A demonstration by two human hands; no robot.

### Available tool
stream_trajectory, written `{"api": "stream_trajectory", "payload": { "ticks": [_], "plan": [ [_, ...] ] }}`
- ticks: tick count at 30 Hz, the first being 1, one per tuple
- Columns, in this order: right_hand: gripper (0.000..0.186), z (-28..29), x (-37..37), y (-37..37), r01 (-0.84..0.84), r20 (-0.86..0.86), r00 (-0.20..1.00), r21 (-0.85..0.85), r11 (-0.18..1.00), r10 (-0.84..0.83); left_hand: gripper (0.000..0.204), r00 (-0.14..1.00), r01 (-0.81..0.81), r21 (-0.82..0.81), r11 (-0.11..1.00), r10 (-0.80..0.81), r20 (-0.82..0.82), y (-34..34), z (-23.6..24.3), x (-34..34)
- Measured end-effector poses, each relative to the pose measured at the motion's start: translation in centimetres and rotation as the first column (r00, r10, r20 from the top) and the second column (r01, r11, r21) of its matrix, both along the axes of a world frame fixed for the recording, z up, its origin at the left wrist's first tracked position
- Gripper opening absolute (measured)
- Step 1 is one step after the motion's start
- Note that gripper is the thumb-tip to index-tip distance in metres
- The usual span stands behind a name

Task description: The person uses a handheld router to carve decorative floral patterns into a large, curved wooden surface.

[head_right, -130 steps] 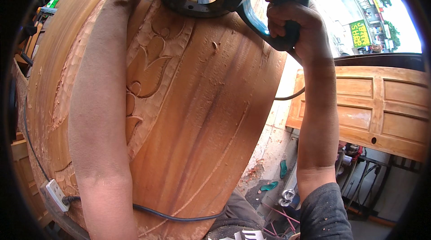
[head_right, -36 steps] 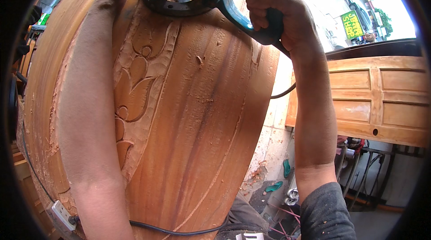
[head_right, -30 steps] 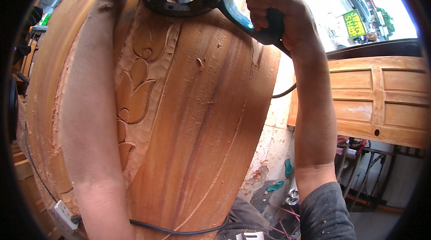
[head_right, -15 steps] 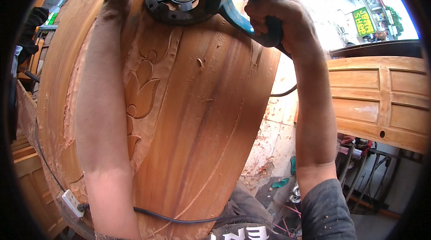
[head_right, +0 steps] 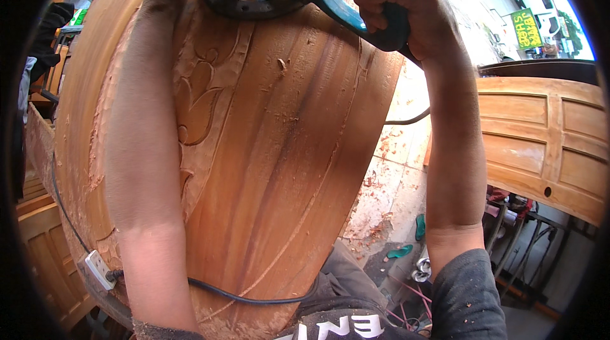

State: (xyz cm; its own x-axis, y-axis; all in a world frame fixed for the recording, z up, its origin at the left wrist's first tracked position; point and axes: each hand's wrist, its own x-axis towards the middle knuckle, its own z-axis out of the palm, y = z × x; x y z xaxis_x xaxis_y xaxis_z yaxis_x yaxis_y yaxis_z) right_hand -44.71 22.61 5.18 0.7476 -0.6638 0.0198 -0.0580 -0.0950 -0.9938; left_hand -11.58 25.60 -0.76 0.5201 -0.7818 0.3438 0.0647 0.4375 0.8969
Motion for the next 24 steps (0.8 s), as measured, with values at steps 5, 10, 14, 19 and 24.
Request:
{"api": "stream_trajectory", "payload": {
  "ticks": [5,10,14,19,24],
  "plan": [
    [0.036,0.0,-0.2,0.8,0.013,0.01,1.0,-0.006,1.0,-0.013,0.038,1.0,0.006,-0.005,1.0,-0.006,0.024,0.9,-0.1,-0.2],
    [0.033,0.0,-0.5,1.0,0.017,0.022,1.0,0.029,0.999,-0.017,0.038,0.999,-0.031,-0.019,0.999,0.032,0.027,1.6,0.2,-1.2],
    [0.032,0.0,-0.7,1.3,0.021,0.008,1.0,0.016,1.0,-0.021,0.037,1.0,-0.026,-0.017,1.0,0.027,0.006,2.2,0.4,-1.5],
    [0.032,0.1,-0.7,2.1,0.025,-0.012,1.0,0.002,1.0,-0.025,0.037,0.999,-0.044,-0.02,0.999,0.044,-0.019,2.8,0.2,-1.6],
    [0.028,0.2,-1.3,2.1,-0.006,-0.008,1.0,0.012,1.0,0.006,0.041,1.0,-0.008,-0.106,0.994,0.01,0.016,3.4,-0.1,-2.1]
  ]
}}
